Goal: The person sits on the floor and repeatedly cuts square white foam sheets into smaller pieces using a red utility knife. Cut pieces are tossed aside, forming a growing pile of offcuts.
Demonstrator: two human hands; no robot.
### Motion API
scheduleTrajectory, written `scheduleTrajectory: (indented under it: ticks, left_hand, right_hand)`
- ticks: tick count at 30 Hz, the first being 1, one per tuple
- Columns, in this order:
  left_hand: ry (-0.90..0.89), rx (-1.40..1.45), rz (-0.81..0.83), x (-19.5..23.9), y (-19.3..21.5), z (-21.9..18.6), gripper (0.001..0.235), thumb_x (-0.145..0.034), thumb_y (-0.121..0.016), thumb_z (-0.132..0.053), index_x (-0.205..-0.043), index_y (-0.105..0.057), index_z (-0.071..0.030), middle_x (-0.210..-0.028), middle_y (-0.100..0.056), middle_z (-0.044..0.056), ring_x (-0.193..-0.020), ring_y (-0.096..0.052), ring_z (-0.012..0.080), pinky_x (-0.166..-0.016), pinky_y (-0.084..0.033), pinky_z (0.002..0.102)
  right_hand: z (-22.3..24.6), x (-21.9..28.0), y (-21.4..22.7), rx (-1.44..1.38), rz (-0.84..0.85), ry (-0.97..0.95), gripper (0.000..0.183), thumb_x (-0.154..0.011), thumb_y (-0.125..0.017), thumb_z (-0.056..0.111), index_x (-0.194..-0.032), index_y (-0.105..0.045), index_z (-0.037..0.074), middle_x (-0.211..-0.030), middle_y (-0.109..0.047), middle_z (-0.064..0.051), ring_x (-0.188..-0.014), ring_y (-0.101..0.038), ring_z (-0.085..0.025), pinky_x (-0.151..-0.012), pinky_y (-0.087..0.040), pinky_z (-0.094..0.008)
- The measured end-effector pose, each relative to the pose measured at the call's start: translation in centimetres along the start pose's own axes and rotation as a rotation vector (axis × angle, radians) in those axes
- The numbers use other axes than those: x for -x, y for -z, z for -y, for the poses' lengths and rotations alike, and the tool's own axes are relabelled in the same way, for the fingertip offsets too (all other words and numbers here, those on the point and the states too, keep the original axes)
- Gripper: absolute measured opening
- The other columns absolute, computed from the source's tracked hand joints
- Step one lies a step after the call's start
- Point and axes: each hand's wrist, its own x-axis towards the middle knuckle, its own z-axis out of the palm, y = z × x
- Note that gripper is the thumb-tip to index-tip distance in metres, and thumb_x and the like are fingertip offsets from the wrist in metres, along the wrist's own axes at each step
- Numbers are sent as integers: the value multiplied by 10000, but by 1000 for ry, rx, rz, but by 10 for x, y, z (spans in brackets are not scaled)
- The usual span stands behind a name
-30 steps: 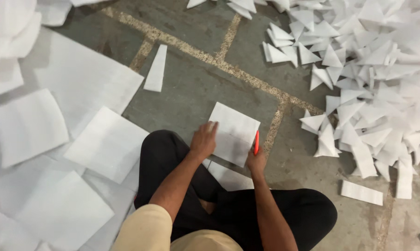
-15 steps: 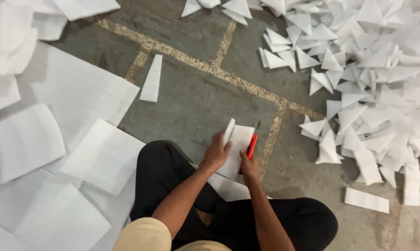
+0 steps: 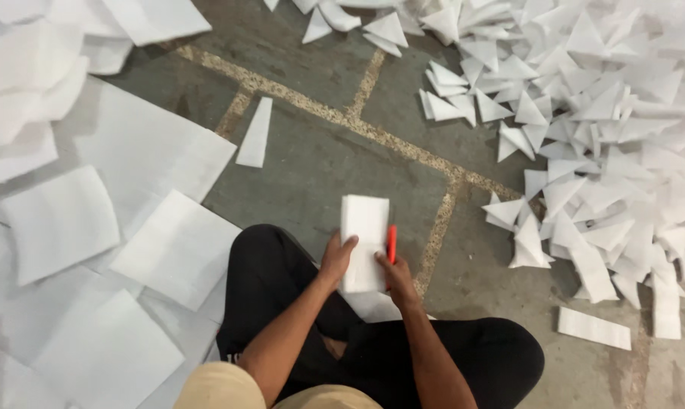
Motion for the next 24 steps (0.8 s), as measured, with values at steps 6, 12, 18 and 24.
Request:
scheduleTrajectory:
  ticks: [6, 12, 18, 24]
  left_hand:
    - [-29, 300, -88, 28, 27, -23, 463, -892, -628, -62, -1336, -510, -3, -1201, -677, 155, -1087, -693, 247, -930, -586, 390]
    - [158, 267, -337, 0, 30, 0, 564, -877, -647, -118, -1405, -452, -82, -1292, -665, 166, -1134, -685, 279, -950, -577, 398]
    - [-261, -816, 359, -3, 41, 26, 735, -976, -672, -471, -1486, -483, 23, -1404, -586, 296, -1248, -599, 416, -1021, -470, 474]
    - [-487, -1022, 627, 45, 52, 11, 1001, -675, -805, -534, -1462, -466, -17, -1274, -678, 224, -1146, -687, 363, -958, -558, 440]
  right_hand:
    - [34, 40, -26, 296, 129, 127, 332, -847, -777, 223, -1033, -747, -51, -828, -752, -69, -691, -672, -131, -617, -561, -310]
    - [45, 65, -33, 786, -10, 440, 377, -831, -889, 237, -914, -671, -60, -732, -589, -179, -645, -517, -220, -621, -483, -415]
    - [31, 72, -3, 762, -44, 957, 507, -722, -871, 266, -1102, -659, 6, -1061, -657, -173, -930, -640, -325, -797, -528, -402]
    - [38, 37, -48, 755, 77, 936, 483, -768, -826, 287, -1124, -653, 10, -992, -657, -163, -877, -625, -309, -765, -529, -405]
